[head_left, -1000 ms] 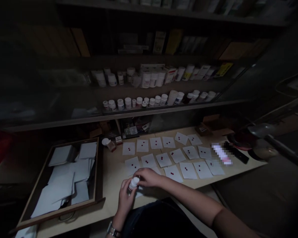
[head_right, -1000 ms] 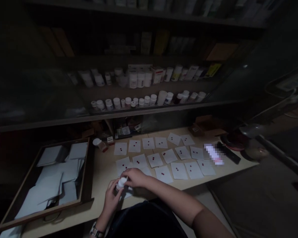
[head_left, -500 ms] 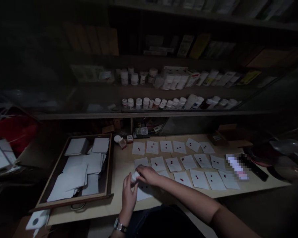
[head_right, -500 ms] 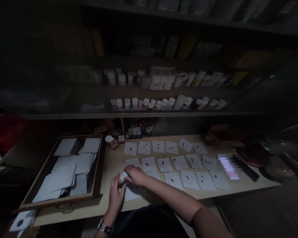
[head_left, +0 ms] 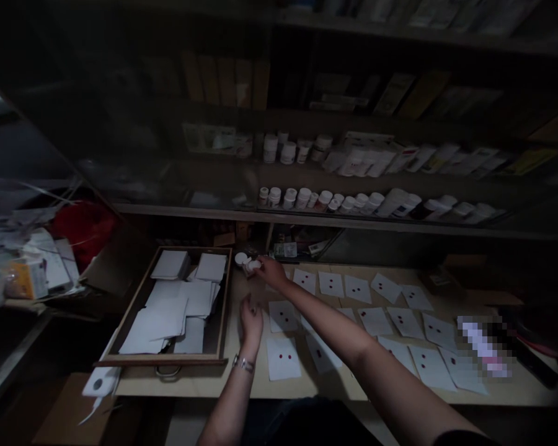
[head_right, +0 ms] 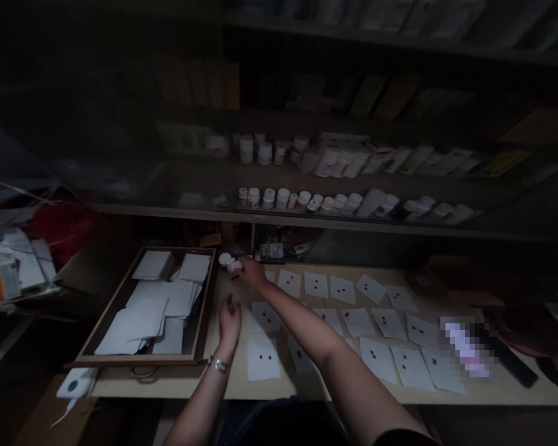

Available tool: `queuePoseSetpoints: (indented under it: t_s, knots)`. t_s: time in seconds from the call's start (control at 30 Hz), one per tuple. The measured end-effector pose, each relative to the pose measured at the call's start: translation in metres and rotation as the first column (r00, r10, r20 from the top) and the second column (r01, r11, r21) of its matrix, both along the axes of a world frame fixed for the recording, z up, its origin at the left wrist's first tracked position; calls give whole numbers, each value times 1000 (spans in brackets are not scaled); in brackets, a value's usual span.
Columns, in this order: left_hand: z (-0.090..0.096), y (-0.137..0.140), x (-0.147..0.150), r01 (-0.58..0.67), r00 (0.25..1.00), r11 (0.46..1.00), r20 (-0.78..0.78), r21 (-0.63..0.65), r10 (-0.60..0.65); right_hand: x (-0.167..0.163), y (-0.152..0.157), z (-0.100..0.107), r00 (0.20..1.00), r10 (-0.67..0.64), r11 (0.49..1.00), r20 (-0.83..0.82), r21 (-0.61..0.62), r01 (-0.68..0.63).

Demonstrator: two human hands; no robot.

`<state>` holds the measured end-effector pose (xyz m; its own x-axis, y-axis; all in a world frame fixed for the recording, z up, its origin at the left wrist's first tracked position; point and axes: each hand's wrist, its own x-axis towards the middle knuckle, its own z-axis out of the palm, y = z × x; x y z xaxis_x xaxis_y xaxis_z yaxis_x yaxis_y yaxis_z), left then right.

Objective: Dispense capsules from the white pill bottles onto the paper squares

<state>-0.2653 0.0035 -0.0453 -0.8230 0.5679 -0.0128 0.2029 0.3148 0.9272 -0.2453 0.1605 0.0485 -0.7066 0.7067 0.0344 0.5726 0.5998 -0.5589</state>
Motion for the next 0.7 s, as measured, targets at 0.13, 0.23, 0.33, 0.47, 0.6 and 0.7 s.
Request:
queuePoseSetpoints:
  t_s: [0.13,0.23,0.33,0.47,0.6,0.7]
  knots:
    - [7,51,-28,-79,997,996,-13,44,80,-3,-1,-7,995,-93,995,47,-38,95]
    - [11,73,-42,-98,994,993,-34,72,100,-4,0,-8,995,-80,996,64,-32,83]
    - [11,84,-48,-105,993,991,-48,87,110,-5,3,-11,995,-69,998,67,-7,70]
    - [9,90,-47,-61,996,995,-67,79,66,-3,11,-23,992,-117,990,39,-81,119]
    - [8,89,-44,-26,995,999,-95,43,30,3,23,-40,986,-167,965,-17,-206,160]
    - [9,86,-43,-4,993,1000,-117,23,6,8,27,-48,988,-147,965,-53,-225,131]
